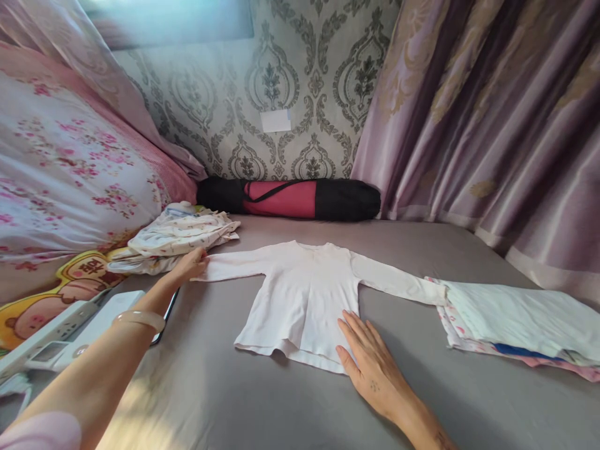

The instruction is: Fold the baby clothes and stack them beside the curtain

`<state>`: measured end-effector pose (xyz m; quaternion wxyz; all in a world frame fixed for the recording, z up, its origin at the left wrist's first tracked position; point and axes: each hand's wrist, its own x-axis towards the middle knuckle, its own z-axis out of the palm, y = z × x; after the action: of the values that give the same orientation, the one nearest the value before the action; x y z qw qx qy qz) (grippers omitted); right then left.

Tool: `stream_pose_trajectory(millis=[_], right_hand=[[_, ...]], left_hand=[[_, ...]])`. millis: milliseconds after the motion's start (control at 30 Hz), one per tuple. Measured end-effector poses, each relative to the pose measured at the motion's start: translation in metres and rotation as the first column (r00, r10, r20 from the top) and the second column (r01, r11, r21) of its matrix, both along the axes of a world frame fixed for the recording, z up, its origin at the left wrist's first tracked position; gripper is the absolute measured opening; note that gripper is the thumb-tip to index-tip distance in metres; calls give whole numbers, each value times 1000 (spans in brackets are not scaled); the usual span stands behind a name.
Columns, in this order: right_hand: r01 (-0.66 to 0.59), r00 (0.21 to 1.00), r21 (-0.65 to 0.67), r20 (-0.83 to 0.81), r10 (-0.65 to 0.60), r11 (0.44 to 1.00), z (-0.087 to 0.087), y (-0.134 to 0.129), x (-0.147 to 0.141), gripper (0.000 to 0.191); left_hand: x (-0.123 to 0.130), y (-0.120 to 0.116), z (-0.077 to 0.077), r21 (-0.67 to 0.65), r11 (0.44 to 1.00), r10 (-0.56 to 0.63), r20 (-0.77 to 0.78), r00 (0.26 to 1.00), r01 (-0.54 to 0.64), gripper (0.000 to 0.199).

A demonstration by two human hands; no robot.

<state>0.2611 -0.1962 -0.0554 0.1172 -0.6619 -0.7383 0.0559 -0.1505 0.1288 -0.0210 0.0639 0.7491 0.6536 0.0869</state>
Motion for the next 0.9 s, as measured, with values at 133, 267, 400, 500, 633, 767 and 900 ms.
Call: stream_pose_trajectory(millis=[133, 267, 400, 500, 633, 767, 900], right_hand=[[6, 1000, -11, -7, -7, 1000, 1, 0, 0, 53], [11, 1000, -11, -13, -11, 1000, 0, -1, 0, 53], [11, 1000, -42, -5, -11, 999, -1, -2, 1, 54], [7, 1000, -53, -3, -7, 999, -1, -2, 1, 54], [5, 1000, -33, -9, -6, 999, -2, -1, 2, 54], [6, 1000, -31, 3, -6, 999, -5, -2, 3, 54], [1, 1000, -26, 6, -1, 1000, -7, -2, 5, 54]], left_hand=[[4, -2, 2, 71, 996, -40, -183, 982, 54, 33], [11, -6, 0, 36, 997, -47, -343, 938, 64, 33], [22, -5, 0, 72, 997, 50, -381, 923, -24, 34], [46, -6, 2, 156, 987, 7, -333, 943, 48, 36], [98, -12, -8, 122, 886, -437, -101, 894, 447, 38], [140, -19, -32, 44, 878, -477, 31, 878, 476, 45], [142, -22, -45, -33, 913, -408, -34, 913, 407, 54]])
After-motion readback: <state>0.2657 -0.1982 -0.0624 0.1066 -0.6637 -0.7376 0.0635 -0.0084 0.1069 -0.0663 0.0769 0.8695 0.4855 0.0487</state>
